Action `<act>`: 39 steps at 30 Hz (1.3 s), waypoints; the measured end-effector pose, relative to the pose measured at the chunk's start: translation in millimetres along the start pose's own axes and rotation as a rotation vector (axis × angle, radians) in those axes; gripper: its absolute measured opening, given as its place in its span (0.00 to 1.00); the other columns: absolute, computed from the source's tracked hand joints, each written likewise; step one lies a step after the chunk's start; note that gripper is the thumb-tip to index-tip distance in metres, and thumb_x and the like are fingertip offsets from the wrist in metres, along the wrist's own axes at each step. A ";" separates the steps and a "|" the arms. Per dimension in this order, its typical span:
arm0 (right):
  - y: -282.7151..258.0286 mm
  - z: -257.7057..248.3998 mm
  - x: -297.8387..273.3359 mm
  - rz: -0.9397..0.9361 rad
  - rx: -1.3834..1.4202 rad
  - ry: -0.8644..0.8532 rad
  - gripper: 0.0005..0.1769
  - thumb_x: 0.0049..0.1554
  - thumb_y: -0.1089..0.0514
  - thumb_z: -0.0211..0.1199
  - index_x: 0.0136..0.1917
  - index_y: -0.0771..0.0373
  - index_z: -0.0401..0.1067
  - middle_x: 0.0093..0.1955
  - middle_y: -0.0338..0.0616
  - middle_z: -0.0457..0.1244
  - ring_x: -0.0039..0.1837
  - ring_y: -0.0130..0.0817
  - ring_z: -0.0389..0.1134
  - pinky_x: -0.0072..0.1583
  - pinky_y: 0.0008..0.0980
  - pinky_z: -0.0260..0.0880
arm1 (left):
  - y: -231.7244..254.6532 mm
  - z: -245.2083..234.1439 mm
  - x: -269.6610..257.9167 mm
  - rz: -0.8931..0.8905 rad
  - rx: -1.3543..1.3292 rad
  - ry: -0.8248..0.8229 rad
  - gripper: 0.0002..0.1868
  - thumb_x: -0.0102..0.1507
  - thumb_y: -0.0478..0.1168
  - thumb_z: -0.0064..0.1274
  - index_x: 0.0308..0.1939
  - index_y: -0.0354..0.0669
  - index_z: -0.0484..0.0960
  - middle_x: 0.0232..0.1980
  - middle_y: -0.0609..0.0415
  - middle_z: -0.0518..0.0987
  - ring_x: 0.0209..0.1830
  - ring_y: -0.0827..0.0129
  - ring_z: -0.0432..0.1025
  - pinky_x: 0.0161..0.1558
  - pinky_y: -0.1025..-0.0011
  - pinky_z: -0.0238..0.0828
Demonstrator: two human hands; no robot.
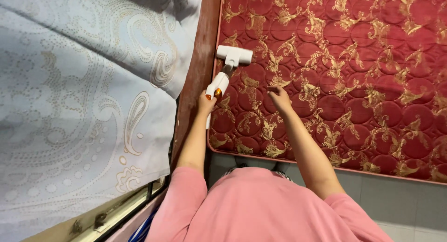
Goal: The person vacuums a mattress by moving a handheld vacuum cleaner across its surface.
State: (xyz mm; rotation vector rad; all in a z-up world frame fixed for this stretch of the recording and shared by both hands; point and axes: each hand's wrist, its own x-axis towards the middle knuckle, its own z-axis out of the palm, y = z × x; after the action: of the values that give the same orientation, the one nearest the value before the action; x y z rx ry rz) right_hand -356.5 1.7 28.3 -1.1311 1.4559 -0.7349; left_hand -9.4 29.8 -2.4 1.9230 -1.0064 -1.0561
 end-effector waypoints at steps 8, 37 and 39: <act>-10.1 -11.3 -7.8 0.050 0.045 0.023 0.22 0.58 0.58 0.61 0.65 0.61 0.72 0.62 0.45 0.68 0.64 0.35 0.68 0.64 0.34 0.66 | 0.2 36.1 6.3 0.250 0.093 0.086 0.25 0.53 0.36 0.60 0.54 0.32 0.78 0.47 0.37 0.83 0.47 0.49 0.79 0.49 0.59 0.76; 11.2 -7.7 -7.6 0.045 -0.003 -0.093 0.26 0.59 0.58 0.59 0.70 0.66 0.67 0.67 0.48 0.66 0.68 0.37 0.67 0.67 0.35 0.67 | 41.2 131.6 57.6 -0.077 0.024 -0.359 0.32 0.73 0.60 0.36 0.66 0.35 0.68 0.51 0.43 0.83 0.49 0.60 0.79 0.55 0.60 0.75; 3.0 7.3 -10.8 0.079 -0.104 -0.185 0.28 0.62 0.53 0.60 0.72 0.65 0.63 0.69 0.48 0.64 0.69 0.37 0.66 0.68 0.35 0.66 | 34.5 129.8 46.3 -0.110 -0.066 -0.433 0.31 0.73 0.59 0.32 0.65 0.37 0.71 0.51 0.45 0.85 0.52 0.59 0.79 0.58 0.60 0.73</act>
State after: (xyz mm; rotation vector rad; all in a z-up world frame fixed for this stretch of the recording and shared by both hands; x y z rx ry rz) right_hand -350.7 13.8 28.1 -1.1807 1.3861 -0.4911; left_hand -117.6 -53.2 -41.9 1.7489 -1.0865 -1.5957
